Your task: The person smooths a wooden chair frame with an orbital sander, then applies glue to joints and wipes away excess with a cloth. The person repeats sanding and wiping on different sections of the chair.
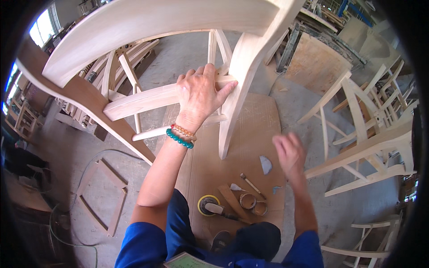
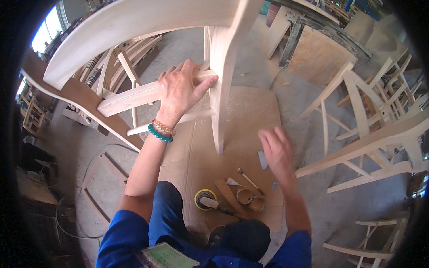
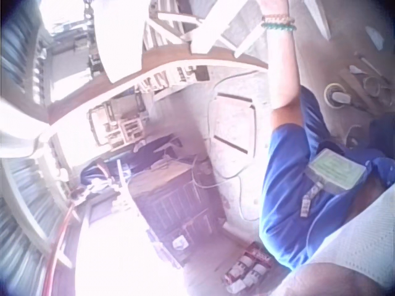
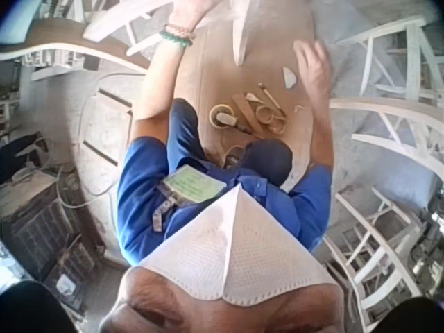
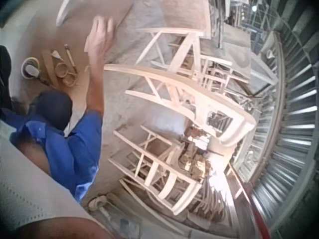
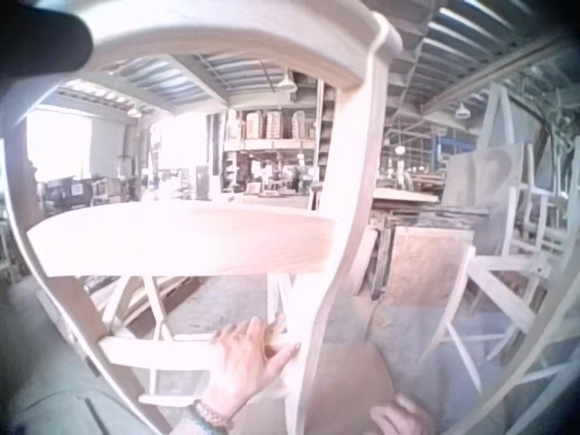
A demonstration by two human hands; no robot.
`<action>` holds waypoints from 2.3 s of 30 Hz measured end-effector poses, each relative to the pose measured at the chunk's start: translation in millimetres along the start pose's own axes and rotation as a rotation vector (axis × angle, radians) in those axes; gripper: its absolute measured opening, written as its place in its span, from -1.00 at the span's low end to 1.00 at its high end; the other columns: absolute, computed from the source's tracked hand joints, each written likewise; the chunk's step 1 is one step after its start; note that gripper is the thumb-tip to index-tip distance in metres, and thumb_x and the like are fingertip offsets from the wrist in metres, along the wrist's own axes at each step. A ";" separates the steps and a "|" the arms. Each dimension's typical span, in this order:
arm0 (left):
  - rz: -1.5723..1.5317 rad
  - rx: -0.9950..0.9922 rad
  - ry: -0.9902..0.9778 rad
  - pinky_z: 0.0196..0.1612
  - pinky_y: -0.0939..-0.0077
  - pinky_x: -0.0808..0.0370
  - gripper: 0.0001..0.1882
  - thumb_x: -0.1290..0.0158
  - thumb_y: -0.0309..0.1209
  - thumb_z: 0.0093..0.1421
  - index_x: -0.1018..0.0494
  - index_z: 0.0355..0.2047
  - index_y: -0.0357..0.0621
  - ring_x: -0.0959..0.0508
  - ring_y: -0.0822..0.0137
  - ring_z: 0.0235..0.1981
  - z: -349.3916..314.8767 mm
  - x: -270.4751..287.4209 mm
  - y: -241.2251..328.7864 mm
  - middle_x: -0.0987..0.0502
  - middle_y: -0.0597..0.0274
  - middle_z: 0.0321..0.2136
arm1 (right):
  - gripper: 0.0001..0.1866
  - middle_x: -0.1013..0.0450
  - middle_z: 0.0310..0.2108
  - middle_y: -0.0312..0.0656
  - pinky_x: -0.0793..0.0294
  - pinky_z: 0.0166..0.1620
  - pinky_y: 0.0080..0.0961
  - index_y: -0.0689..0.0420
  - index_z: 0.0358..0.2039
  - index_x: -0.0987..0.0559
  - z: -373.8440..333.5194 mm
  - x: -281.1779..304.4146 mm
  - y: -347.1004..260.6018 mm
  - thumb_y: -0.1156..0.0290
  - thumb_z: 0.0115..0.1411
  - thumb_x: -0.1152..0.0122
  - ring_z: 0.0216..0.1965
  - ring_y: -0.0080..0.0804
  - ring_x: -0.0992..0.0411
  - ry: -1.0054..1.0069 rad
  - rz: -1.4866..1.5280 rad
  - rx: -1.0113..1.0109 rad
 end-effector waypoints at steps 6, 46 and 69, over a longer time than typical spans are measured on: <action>-0.060 0.065 -0.028 -0.30 0.20 -0.41 -0.46 -0.18 0.18 -0.02 -0.43 -0.47 -0.08 -0.56 0.18 -0.44 3.8 2.7 -4.2 -0.52 0.28 -0.63 | -0.93 -0.48 -0.58 -0.14 -0.44 -0.50 -0.30 0.04 -0.33 -0.55 146.0 29.3 -105.7 0.40 0.17 -0.20 -0.53 -0.17 -0.51 -0.024 -0.132 0.353; -0.091 0.090 -0.065 -0.22 0.16 -0.38 -0.49 -0.19 0.07 -0.04 -0.39 -0.40 -0.11 -0.55 0.09 -0.35 1.6 6.6 -4.6 -0.55 0.16 -0.49 | -0.47 -0.53 -0.46 0.06 -0.45 -0.24 -0.06 -0.18 0.17 -0.39 124.7 -33.4 -91.9 0.46 0.16 -0.05 -0.36 0.08 -0.51 -0.159 0.066 -0.230; -0.076 0.068 -0.042 -0.23 0.14 -0.39 -0.46 -0.15 0.18 0.00 -0.39 -0.49 -0.09 -0.56 0.07 -0.42 2.0 6.7 -4.4 -0.54 0.21 -0.61 | -0.47 -0.51 -0.45 0.07 -0.47 -0.26 -0.12 -0.29 0.18 -0.40 127.7 -10.8 -74.3 0.45 0.20 0.00 -0.40 0.02 -0.51 -0.238 0.312 -0.338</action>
Point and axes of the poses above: each hand's wrist, its own z-axis towards the middle knuckle, its own x-axis out of the back of the hand, y = z × x, the point moved 9 cm from there along z, towards the middle knuckle
